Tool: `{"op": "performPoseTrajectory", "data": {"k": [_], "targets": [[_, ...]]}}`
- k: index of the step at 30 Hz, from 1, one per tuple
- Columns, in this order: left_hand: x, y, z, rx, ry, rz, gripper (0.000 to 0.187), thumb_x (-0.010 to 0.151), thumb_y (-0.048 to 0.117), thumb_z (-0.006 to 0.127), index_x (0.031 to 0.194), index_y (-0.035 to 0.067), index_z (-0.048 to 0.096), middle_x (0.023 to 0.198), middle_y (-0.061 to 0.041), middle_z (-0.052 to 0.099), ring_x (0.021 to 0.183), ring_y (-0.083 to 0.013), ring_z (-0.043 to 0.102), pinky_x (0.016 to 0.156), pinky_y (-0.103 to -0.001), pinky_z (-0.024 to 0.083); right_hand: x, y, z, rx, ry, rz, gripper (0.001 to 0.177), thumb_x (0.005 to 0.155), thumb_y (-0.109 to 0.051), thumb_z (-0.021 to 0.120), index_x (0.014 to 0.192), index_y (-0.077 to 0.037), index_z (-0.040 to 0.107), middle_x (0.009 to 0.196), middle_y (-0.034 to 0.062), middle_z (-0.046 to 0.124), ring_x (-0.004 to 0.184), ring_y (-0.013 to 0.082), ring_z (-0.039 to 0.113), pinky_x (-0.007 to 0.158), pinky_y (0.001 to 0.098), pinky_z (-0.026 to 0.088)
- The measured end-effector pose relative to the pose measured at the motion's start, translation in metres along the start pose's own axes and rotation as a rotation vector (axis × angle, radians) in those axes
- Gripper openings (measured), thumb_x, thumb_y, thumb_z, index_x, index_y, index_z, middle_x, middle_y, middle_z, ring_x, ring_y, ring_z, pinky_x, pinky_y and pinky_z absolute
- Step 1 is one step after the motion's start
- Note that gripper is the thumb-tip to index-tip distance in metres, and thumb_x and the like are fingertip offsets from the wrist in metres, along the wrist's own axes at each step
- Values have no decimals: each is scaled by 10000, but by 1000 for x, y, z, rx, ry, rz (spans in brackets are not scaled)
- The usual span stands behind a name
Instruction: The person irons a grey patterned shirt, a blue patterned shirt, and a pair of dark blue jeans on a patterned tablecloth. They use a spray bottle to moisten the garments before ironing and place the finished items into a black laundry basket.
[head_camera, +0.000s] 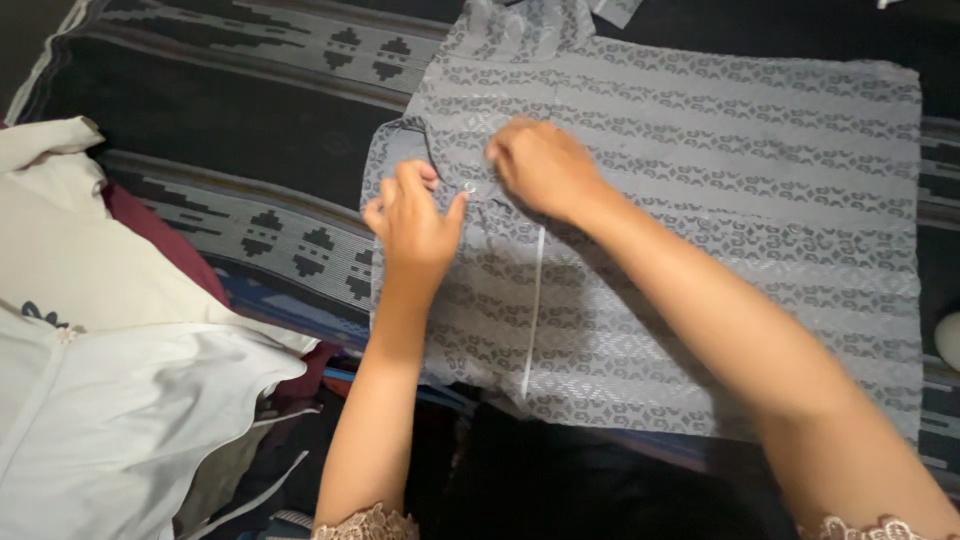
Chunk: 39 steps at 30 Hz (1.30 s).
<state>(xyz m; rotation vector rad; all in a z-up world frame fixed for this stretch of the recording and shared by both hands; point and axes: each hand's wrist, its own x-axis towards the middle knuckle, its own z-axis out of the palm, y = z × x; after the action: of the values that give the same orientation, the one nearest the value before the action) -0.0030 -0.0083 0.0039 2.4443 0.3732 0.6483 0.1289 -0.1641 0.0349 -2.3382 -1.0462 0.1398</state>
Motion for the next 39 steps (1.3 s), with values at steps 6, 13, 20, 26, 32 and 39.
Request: {"op": "performPoseTrajectory", "data": {"k": [6, 13, 20, 26, 32, 39], "targets": [[-17, 45, -25, 235, 149, 265, 410, 872, 205, 766, 1230, 98, 596, 1187, -69, 602, 1161, -287, 534, 1062, -562, 279, -55, 33, -74, -124, -112, -21, 197, 966, -235, 656, 1059, -117, 784, 1088, 108, 754, 999, 321, 708, 900, 473, 549], [-13, 73, 27, 200, -11, 583, 178, 856, 112, 627, 996, 137, 734, 1030, -22, 655, 1051, -270, 584, 1051, -632, 343, -123, 33, -83, -401, -201, 134, 284, 863, -369, 766, 1061, -165, 774, 1039, 19, 699, 1091, 254, 574, 884, 457, 466], [21, 88, 55, 15, -456, 579, 133, 810, 210, 756, 937, 171, 757, 992, 2, 698, 1039, -242, 625, 857, -485, 423, -165, 22, -76, -467, 61, -174, 174, 885, -312, 755, 992, -181, 794, 957, -8, 670, 949, 214, 585, 805, 401, 439], [34, 99, 65, 87, -512, 774, 235, 696, 317, 843, 847, 154, 768, 914, -15, 703, 985, -249, 654, 792, -467, 439, -165, 35, -71, -372, 141, -153, 130, 908, -265, 756, 999, -180, 793, 903, -27, 679, 914, 215, 606, 787, 399, 432], [38, 107, 80, 103, -420, 718, 47, 911, 193, 720, 884, 155, 726, 902, -18, 715, 915, -246, 681, 827, -465, 436, -147, 37, -71, -278, 226, 14, 206, 868, -235, 765, 1030, -107, 759, 960, 30, 707, 933, 276, 625, 772, 444, 437], [13, 129, 53, 53, 37, 681, 186, 830, 243, 716, 949, 103, 696, 908, -87, 704, 908, -307, 678, 798, -474, 420, -126, 38, -65, -297, 303, 13, 148, 841, -197, 764, 942, -89, 763, 942, 75, 702, 953, 332, 632, 747, 487, 450]]}}
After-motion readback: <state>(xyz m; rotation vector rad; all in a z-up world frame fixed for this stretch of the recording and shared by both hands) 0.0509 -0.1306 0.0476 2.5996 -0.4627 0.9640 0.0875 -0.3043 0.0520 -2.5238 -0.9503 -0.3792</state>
